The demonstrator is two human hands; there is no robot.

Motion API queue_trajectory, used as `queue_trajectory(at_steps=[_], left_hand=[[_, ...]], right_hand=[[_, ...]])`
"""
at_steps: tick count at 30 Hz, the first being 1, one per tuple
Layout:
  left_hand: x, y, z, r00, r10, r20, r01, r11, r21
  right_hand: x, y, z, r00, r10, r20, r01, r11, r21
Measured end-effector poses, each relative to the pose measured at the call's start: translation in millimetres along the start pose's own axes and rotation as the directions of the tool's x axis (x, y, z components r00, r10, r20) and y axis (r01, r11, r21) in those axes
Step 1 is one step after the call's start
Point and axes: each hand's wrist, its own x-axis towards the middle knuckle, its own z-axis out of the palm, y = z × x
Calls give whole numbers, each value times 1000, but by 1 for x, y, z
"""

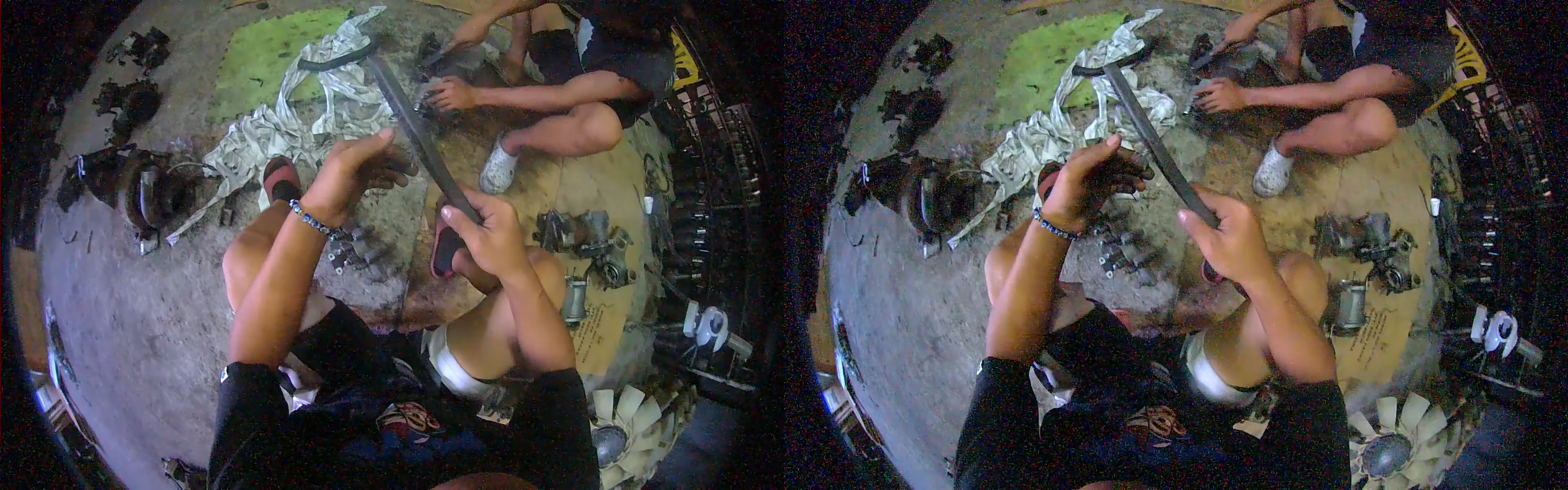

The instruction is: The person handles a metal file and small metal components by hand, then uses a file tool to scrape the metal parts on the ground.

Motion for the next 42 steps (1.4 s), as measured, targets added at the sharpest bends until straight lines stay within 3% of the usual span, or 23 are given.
queue_trajectory(at_steps=[4,13,26,42], left_hand=[[-2,-2,-4,993,-45,108,70,969,-236],[-4,-5,1,995,-27,94,33,997,-63],[-4,-3,6,994,-14,105,24,995,-95],[-4,-3,-2,991,12,134,8,989,-147]], right_hand=[[0,-4,3,999,-7,-48,8,1000,16],[4,0,4,998,-13,-54,13,1000,-6],[5,-13,-2,984,176,40,-180,969,170],[6,-5,2,994,104,-41,-101,993,65]])
